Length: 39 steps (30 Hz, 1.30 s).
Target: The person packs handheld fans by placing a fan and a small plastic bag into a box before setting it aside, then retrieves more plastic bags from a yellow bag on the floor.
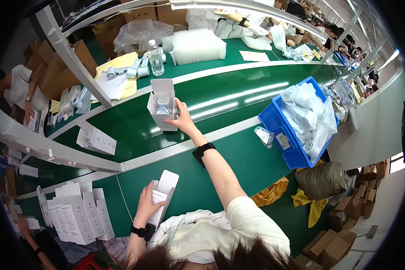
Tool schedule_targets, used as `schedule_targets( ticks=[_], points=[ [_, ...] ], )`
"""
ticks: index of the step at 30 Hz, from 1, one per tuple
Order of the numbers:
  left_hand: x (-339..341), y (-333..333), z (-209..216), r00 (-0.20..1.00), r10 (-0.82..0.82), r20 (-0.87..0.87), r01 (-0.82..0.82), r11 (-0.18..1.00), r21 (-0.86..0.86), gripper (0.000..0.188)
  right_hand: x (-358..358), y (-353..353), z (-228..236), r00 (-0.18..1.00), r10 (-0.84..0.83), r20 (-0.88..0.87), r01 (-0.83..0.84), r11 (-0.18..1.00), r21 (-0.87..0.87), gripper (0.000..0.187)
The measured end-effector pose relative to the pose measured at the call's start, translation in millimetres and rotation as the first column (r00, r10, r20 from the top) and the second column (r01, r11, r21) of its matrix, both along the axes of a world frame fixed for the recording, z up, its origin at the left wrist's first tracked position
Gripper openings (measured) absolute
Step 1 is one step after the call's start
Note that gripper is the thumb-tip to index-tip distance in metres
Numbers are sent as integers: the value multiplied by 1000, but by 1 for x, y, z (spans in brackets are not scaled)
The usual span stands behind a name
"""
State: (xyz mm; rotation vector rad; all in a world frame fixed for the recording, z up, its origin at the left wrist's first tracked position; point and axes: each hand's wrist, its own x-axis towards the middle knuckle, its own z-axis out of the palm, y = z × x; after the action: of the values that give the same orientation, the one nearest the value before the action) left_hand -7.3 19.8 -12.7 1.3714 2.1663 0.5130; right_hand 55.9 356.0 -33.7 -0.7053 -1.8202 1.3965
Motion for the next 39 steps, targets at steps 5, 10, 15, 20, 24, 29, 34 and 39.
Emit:
schedule_targets(
  ticks=[5, 10, 15, 20, 24, 29, 34, 39],
  points=[
    [-29, 11, -15, 889, 128, 441, -98, 991, -89, 92, 29, 15, -8, 970, -149, 194, 91, 956, 279, 99],
    [-37, 16, -3, 833, 122, 539, -76, 991, -107, 94, 145, 20, 70, 883, -454, 119, 308, 752, 583, 65],
    [-17, 22, 26, 727, 125, 675, -235, 969, 74, 92, 317, 31, 150, 235, -960, -150, 649, 40, 759, 35],
    [-4, 28, 45, 606, 104, 789, -310, 944, 114, 93, 446, 27, 132, -387, -785, 484, 592, 191, 783, 54],
    [-3, 34, 37, 636, 0, 772, -269, 937, 222, 93, 514, 36, 95, -181, -673, 717, 770, 357, 529, 75],
    [-3, 56, 47, 918, -221, 329, 102, 934, 343, 86, 550, 67, 76, 42, -714, 699, 717, 509, 477, 90],
    [16, 73, 60, 894, -256, 366, 120, 927, 356, 73, 542, 62, 66, -61, -844, 533, 652, 370, 661, 87],
    [24, 69, 63, 915, -248, 319, 82, 887, 455, 72, 503, 9, 110, -186, -878, 441, 618, 245, 748, 88]
  ],
)
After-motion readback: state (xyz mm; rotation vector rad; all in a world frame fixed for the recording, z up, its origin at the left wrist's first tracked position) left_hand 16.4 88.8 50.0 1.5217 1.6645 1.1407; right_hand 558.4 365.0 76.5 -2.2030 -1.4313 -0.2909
